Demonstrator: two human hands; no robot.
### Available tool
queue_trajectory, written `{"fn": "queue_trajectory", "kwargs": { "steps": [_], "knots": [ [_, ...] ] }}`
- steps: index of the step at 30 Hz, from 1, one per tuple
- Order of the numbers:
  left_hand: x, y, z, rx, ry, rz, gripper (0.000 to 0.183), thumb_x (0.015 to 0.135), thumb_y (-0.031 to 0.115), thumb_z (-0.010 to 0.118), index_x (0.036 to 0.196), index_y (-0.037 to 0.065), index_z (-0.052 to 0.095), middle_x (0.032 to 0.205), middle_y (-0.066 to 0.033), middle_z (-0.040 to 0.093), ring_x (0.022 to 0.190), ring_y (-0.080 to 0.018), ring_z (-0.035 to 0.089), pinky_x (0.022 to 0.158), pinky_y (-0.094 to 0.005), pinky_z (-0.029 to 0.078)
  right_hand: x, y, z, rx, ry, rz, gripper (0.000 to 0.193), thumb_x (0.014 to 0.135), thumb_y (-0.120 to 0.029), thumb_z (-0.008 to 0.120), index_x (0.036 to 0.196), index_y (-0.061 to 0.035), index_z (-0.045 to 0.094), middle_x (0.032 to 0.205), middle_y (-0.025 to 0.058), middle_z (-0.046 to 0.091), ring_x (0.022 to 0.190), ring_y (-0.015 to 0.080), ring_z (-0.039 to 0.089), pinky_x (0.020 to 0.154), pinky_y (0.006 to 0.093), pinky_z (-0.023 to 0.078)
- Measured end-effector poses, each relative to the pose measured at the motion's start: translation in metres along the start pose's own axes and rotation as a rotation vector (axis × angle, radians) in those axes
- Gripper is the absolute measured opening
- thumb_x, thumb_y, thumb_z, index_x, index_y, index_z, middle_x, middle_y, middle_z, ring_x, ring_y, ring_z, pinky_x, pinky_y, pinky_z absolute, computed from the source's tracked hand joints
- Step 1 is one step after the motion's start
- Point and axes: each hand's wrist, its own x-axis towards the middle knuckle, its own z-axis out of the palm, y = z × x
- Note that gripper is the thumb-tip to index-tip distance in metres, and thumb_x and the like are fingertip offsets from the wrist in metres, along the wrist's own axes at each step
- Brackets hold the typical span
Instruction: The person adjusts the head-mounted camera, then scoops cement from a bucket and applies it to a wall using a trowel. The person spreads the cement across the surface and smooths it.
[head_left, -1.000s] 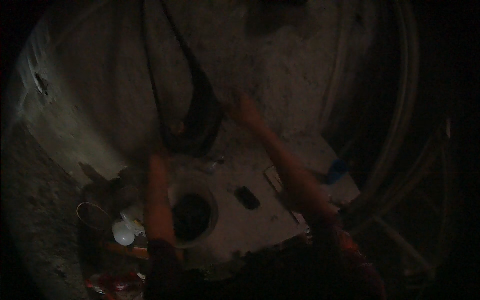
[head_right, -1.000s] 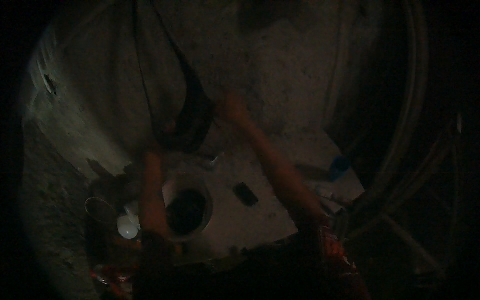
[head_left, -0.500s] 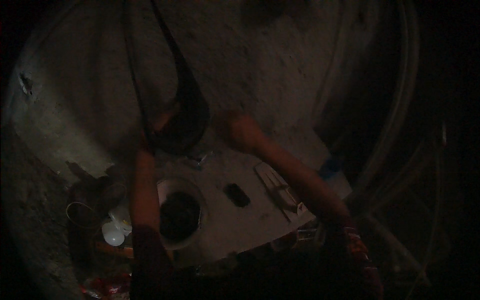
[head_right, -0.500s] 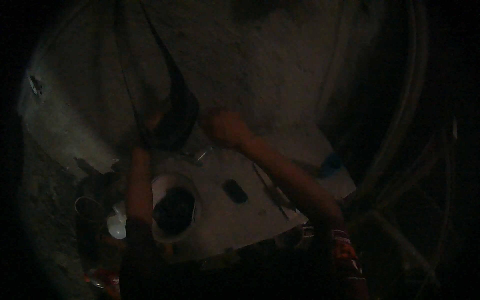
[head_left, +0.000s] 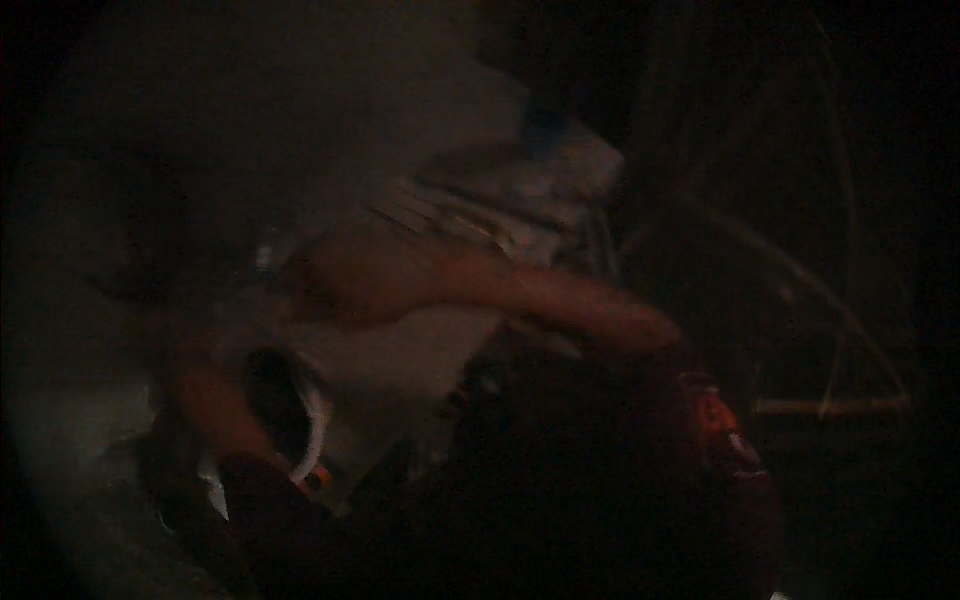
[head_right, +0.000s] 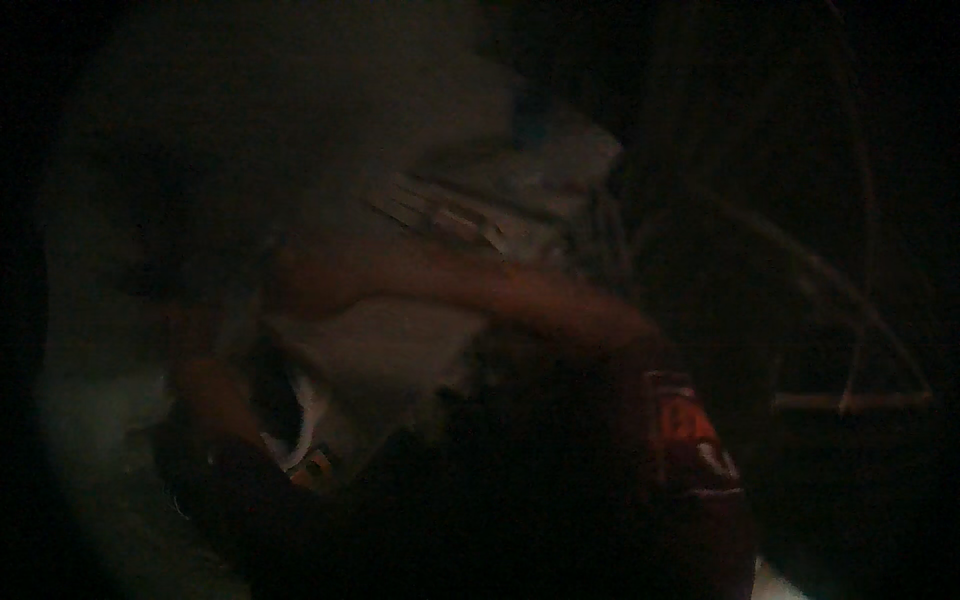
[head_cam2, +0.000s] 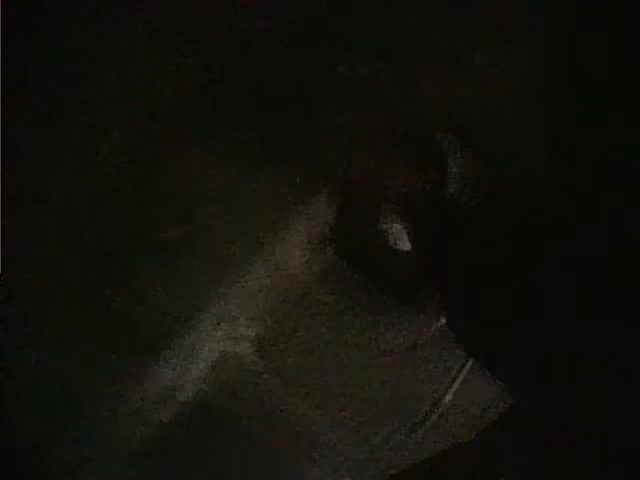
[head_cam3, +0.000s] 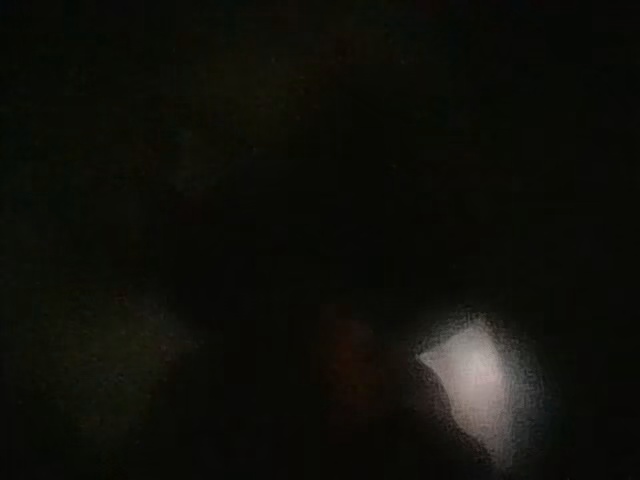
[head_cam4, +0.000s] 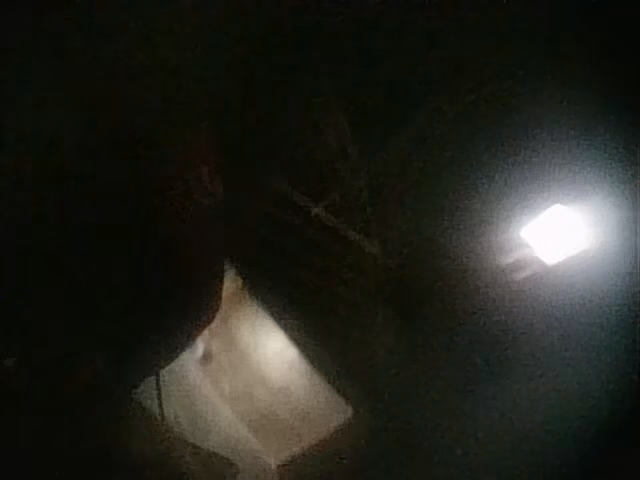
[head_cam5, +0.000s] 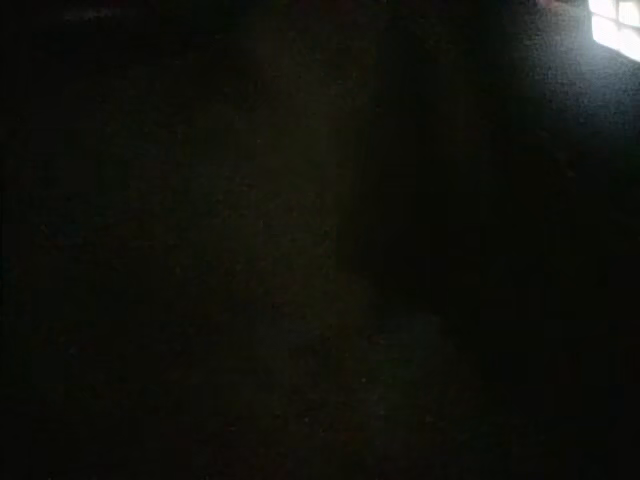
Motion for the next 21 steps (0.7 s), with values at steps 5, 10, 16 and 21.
{"fn": "queue_trajectory", "kwargs": {
  "steps": [5,10,16,21],
  "knots": [
    [-0.031,-0.003,0.027,-0.029,0.026,-0.010,0.032,0.093,0.020,0.061,0.124,0.012,0.065,0.109,-0.0073,0.066,0.097,-0.0191,0.063,0.083,-0.0331,0.050,-0.249,-0.009,-0.052,0.439,0.341,0.668,0.042,0.097,-0.036,0.060,0.129,-0.0086,0.064,0.125,0.0111,0.067,0.110,0.0277,0.065,0.099,0.0382,0.049],
    [-0.076,0.037,0.069,0.014,0.106,0.052,0.031,0.093,0.019,0.062,0.123,0.012,0.066,0.108,-0.0072,0.067,0.095,-0.0185,0.063,0.082,-0.0326,0.051,-0.417,-0.101,-0.010,0.205,0.138,1.308,0.047,0.095,-0.033,0.066,0.132,-0.0041,0.060,0.128,0.0168,0.065,0.117,0.0315,0.062,0.102,0.0407,0.047],
    [-0.194,0.170,0.167,-0.093,0.008,0.328,0.031,0.093,0.017,0.062,0.123,0.012,0.066,0.106,-0.0071,0.067,0.093,-0.0179,0.064,0.081,-0.0320,0.052,-0.541,-0.192,0.082,0.734,0.780,1.371,0.050,0.090,-0.031,0.072,0.133,-0.0074,0.060,0.127,0.0126,0.065,0.120,0.0253,0.060,0.099,0.0393,0.048],
    [-0.458,0.289,0.277,-0.279,-1.396,0.165,0.031,0.092,0.015,0.062,0.123,0.013,0.066,0.104,-0.0070,0.068,0.092,-0.0174,0.064,0.079,-0.0315,0.052,-0.651,-0.258,0.144,0.667,0.969,1.469,0.043,0.089,-0.024,0.073,0.127,-0.0058,0.061,0.121,0.0117,0.066,0.112,0.0222,0.063,0.097,0.0390,0.050]
  ]
}}
